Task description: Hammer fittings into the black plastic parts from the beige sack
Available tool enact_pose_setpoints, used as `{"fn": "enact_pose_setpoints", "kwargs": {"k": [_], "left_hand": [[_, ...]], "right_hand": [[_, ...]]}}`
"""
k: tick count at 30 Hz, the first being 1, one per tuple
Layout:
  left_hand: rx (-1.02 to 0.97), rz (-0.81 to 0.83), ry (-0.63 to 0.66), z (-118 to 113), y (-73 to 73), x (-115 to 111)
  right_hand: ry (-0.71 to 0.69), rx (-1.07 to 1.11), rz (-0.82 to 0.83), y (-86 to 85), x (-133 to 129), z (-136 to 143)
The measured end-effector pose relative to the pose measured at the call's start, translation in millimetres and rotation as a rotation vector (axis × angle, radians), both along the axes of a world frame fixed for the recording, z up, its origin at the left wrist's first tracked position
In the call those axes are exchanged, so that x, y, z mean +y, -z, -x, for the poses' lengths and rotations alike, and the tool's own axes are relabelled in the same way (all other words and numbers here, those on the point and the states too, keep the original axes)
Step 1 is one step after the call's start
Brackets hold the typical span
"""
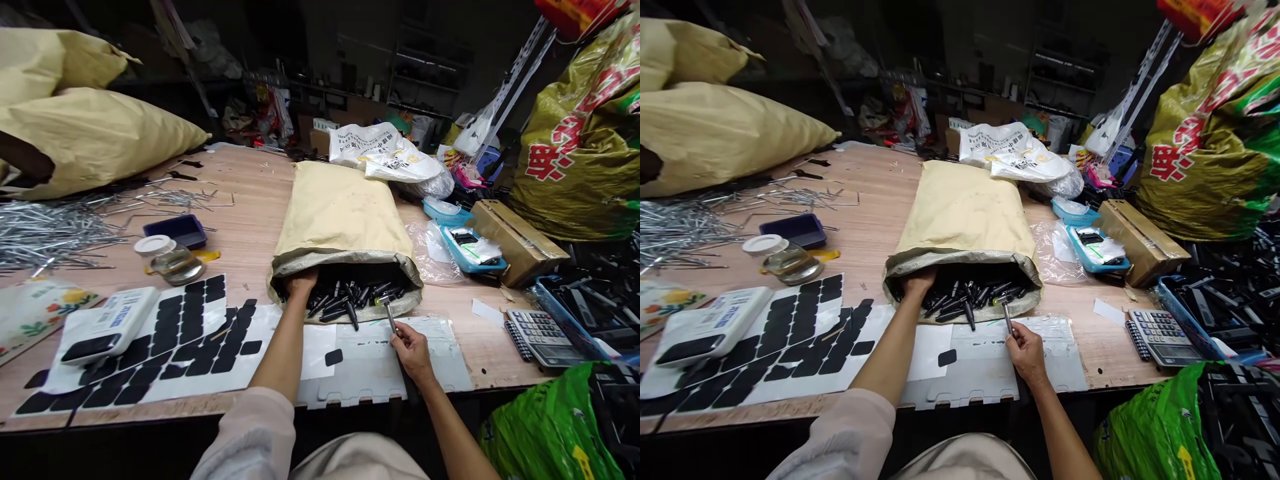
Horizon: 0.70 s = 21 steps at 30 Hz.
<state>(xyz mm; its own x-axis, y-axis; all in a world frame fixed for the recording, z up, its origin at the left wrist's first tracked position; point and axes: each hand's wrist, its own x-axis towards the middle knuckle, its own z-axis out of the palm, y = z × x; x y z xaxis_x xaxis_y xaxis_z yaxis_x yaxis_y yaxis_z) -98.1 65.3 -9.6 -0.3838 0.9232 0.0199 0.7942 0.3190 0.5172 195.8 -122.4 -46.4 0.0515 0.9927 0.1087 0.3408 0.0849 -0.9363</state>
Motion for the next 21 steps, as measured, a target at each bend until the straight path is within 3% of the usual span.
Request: {"fn": "enact_pose_setpoints", "kwargs": {"k": [9, 15, 18, 21], "left_hand": [[-0.103, 0.128, -0.022, -53.3, -2.7, -32.9], [-0.095, 0.107, 0.022, -65.4, -13.8, -43.7], [0.002, -0.122, -0.021, -68.9, -17.0, -68.6], [0.069, -0.419, 0.015, -74.7, -13.7, -114.9]], "right_hand": [[0.0, 0.009, -0.003, -1.2, 1.4, -1.3], [0.012, 0.093, 0.001, 2.9, 1.9, -3.6], [0.017, 0.173, 0.009, 2.9, 1.8, -4.1], [0.028, 0.233, 0.006, -0.5, 1.1, -4.0]]}}
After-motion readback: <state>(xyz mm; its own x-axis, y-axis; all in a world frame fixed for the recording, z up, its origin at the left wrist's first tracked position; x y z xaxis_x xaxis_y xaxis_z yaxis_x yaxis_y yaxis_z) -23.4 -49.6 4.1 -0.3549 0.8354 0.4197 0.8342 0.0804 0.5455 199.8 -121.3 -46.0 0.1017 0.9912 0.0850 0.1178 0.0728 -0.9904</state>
